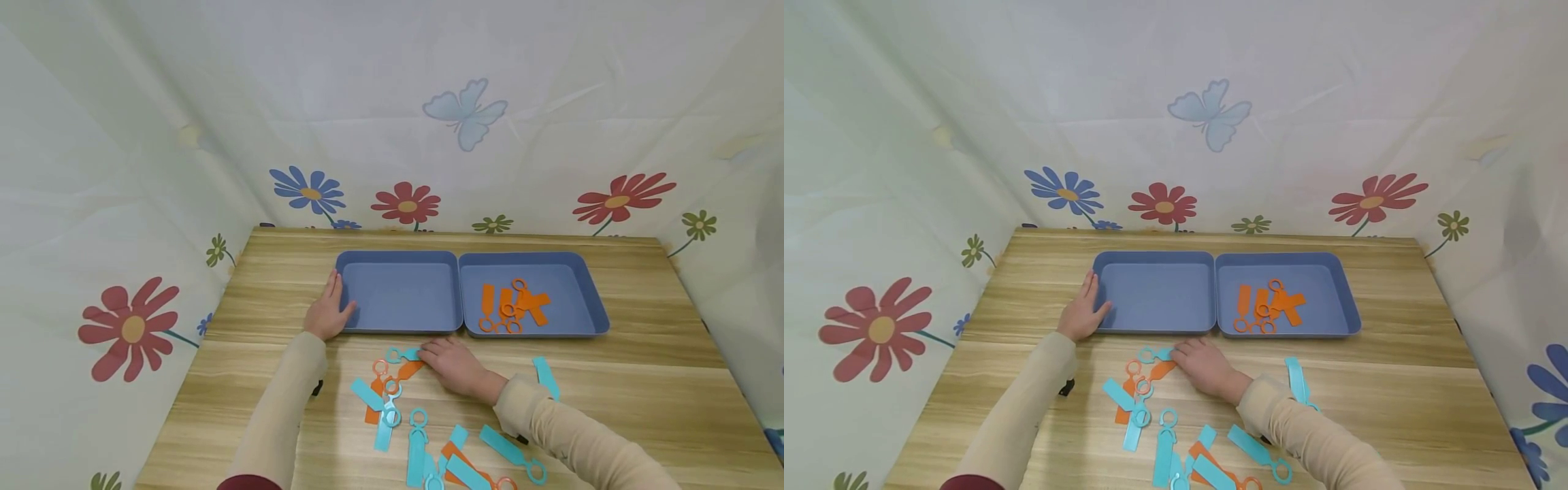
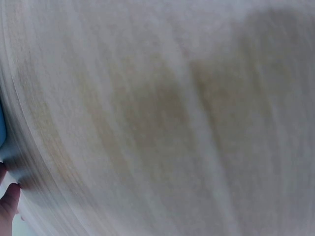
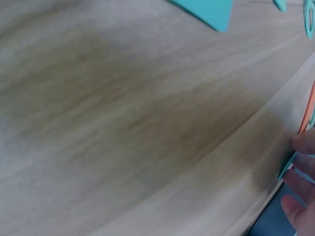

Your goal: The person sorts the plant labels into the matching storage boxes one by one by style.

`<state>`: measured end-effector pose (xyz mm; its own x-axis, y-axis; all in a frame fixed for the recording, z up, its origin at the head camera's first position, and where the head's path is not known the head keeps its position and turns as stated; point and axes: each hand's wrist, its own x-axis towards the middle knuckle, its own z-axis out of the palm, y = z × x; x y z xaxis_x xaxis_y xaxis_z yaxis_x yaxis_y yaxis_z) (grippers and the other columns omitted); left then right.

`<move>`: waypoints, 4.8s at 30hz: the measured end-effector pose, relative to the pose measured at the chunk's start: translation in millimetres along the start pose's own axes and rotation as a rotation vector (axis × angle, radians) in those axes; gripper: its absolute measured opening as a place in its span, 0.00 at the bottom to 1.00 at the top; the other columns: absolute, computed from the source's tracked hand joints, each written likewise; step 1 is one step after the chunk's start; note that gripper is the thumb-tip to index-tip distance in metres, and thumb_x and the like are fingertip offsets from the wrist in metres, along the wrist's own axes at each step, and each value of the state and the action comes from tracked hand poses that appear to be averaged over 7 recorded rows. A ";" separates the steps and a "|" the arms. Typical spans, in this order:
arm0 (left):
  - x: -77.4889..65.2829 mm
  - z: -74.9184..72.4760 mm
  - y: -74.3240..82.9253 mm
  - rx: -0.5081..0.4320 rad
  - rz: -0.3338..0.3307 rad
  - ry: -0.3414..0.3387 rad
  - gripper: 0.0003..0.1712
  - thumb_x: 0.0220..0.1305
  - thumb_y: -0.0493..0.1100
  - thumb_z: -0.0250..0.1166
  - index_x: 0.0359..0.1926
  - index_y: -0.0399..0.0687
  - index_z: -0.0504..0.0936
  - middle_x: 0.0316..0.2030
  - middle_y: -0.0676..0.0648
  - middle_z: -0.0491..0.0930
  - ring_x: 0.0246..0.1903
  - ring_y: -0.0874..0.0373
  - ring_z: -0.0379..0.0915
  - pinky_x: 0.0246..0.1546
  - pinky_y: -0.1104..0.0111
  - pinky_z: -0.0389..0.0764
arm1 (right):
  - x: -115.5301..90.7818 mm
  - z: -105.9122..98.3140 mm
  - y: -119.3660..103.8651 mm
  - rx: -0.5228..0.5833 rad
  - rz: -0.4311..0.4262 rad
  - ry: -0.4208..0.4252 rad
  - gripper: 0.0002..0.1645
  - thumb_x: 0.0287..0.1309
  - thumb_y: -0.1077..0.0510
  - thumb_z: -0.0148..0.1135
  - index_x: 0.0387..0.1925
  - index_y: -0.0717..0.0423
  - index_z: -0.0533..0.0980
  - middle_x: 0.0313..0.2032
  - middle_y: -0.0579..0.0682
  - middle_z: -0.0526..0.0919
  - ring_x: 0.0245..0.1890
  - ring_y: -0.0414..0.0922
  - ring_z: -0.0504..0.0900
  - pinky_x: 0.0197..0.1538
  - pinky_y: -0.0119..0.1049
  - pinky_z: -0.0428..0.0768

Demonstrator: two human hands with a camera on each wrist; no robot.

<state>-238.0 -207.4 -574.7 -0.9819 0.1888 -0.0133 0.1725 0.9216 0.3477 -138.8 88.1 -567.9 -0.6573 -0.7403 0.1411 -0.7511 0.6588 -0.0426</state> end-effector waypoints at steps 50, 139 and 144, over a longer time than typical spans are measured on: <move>3.8 6.0 -2.3 0.004 0.006 0.021 0.42 0.62 0.58 0.46 0.68 0.41 0.43 0.69 0.47 0.35 0.16 0.55 0.65 0.22 0.64 0.68 | 29.9 -42.8 16.6 0.884 0.386 -0.067 0.14 0.54 0.69 0.52 0.42 0.63 0.78 0.38 0.57 0.81 0.35 0.45 0.77 0.33 0.30 0.74; -1.2 8.9 1.5 -0.011 0.005 0.057 0.42 0.62 0.56 0.48 0.68 0.39 0.44 0.69 0.46 0.37 0.31 0.47 0.74 0.31 0.59 0.73 | 53.8 -28.6 5.0 0.412 0.234 0.074 0.30 0.51 0.61 0.58 0.57 0.60 0.66 0.59 0.59 0.67 0.60 0.56 0.62 0.57 0.54 0.63; -1.0 9.8 0.2 -0.009 0.012 0.063 0.42 0.62 0.56 0.48 0.68 0.39 0.44 0.69 0.45 0.38 0.24 0.50 0.72 0.26 0.61 0.71 | 35.1 -24.5 -12.9 0.288 0.038 -0.034 0.36 0.53 0.56 0.57 0.64 0.56 0.58 0.65 0.55 0.57 0.66 0.54 0.52 0.59 0.57 0.60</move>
<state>-236.2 -204.1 -583.7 -0.9828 0.1780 0.0502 0.1841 0.9161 0.3561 -150.7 56.9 -538.1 -0.6832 -0.7232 0.1014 -0.7094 0.6242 -0.3273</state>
